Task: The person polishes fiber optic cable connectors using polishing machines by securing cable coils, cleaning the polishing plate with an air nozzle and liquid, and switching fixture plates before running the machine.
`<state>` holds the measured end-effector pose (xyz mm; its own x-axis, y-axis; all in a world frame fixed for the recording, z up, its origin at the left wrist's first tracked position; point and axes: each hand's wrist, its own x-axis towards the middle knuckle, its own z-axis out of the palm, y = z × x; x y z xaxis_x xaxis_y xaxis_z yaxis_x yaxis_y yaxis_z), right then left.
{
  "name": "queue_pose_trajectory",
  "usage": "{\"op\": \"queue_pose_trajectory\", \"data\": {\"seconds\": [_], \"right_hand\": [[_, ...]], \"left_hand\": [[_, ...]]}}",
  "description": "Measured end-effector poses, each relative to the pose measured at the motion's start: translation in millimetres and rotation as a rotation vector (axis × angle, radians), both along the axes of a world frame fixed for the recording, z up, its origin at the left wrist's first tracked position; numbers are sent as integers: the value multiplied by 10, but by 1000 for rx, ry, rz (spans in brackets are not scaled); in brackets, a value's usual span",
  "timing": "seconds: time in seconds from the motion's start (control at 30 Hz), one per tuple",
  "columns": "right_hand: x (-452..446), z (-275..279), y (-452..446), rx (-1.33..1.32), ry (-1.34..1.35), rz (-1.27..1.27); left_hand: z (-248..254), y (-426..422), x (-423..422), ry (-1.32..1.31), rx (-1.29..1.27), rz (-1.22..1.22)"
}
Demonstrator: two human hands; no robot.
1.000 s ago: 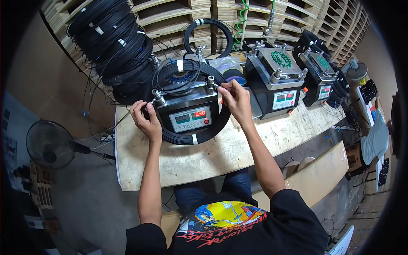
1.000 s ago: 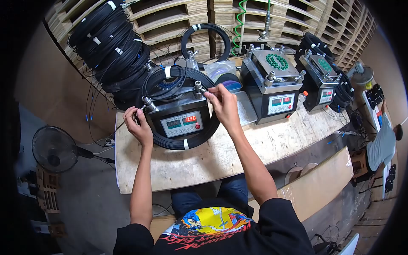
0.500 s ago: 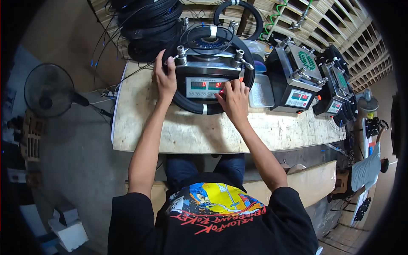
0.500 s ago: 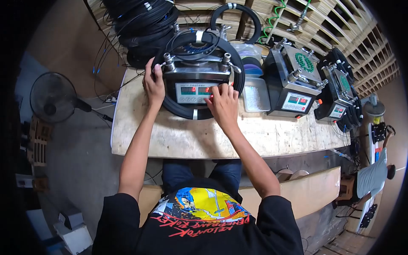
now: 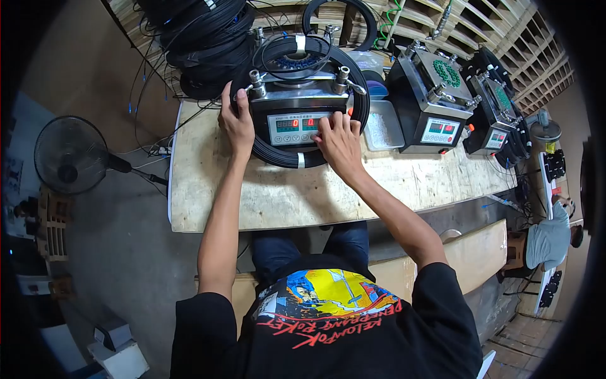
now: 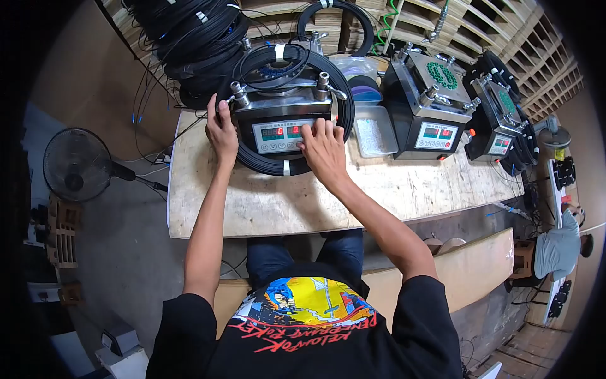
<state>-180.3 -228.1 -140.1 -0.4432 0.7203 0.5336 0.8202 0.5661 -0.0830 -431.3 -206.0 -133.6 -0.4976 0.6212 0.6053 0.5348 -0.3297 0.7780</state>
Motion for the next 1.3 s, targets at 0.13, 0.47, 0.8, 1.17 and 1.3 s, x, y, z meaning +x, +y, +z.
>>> {"op": "queue_pose_trajectory", "data": {"seconds": [0.13, 0.47, 0.8, 1.17, 1.3], "right_hand": [[-8, 23, -26, -16, 3, 1], [115, 132, 9, -30, 603, 193], [525, 694, 582, -285, 828, 218], [793, 1012, 901, -769, 868, 228], [886, 947, 1552, -668, 869, 182]], "left_hand": [[49, -59, 28, -36, -43, -4], [167, -164, 27, 85, 128, 106], [747, -259, -369, 745, 100, -237], [1003, -128, -575, 972, 199, -275], [861, 397, -857, -143, -124, -440]]}}
